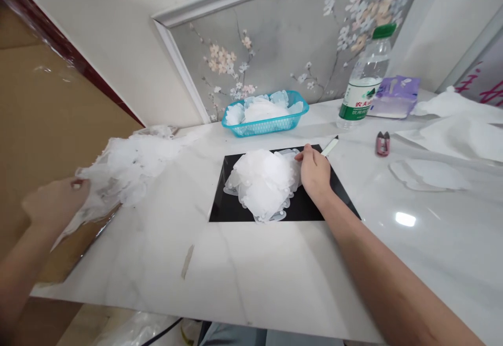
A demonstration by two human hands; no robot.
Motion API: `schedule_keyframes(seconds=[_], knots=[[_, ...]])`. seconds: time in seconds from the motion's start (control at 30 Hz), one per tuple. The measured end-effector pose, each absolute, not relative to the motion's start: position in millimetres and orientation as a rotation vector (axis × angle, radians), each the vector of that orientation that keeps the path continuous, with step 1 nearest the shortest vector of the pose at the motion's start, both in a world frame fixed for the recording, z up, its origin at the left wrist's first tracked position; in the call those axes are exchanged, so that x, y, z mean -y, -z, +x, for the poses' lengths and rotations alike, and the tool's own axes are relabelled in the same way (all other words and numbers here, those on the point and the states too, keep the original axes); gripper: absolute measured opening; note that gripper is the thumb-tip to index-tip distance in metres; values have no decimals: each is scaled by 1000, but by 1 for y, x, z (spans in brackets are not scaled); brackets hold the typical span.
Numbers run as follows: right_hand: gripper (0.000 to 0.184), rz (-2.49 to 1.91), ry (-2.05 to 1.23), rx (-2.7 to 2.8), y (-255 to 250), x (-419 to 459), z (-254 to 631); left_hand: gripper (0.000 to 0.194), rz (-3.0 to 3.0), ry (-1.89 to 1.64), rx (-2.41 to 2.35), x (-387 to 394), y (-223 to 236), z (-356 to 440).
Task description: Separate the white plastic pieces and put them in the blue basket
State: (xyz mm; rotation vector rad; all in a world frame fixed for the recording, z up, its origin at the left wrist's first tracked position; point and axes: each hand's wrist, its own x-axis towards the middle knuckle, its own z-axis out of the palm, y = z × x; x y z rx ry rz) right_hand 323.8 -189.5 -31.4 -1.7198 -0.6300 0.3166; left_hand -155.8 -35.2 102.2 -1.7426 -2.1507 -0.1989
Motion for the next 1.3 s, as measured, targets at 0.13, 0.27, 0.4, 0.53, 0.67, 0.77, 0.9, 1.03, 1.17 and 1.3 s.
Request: schedule_keyframes(seconds=[0.13, 0.27, 0.4, 0.53, 0.67, 0.77, 0.9, 1.03, 1.17, 1.3], knots=[[44, -1706, -307, 623, 32, 189, 325, 42, -1889, -133, 1910, 52, -89, -130], [44, -1720, -313, 641, 33, 190, 325, 56, -2068, -284, 1967, 60, -66, -107], [45, -1712, -316, 673, 32, 191, 325, 62, -2059, -338, 1967, 59, -60, -95], [46, -1736, -314, 677, 33, 190, 326, 47, -2062, -361, 1790, 57, -58, -89], [47, -1714, -304, 696, 35, 189, 327, 45, -2052, -320, 1554, 60, -47, -87], [48, -1704, -298, 695, 36, 188, 327, 47, -2001, -247, 1543, 58, -50, -87], [48, -1711, -303, 705, 35, 188, 327, 49, -1798, -88, 1764, 42, -85, -92], [50, -1731, -296, 712, 33, 189, 326, 53, -1602, 211, 1737, 21, -117, -90], [52, -1733, -301, 714, 34, 188, 327, 50, -1997, -27, 1427, 7, -94, -74], [56, -1725, -291, 723, 35, 187, 327, 41, -2242, -188, 1437, 3, -50, -60]])
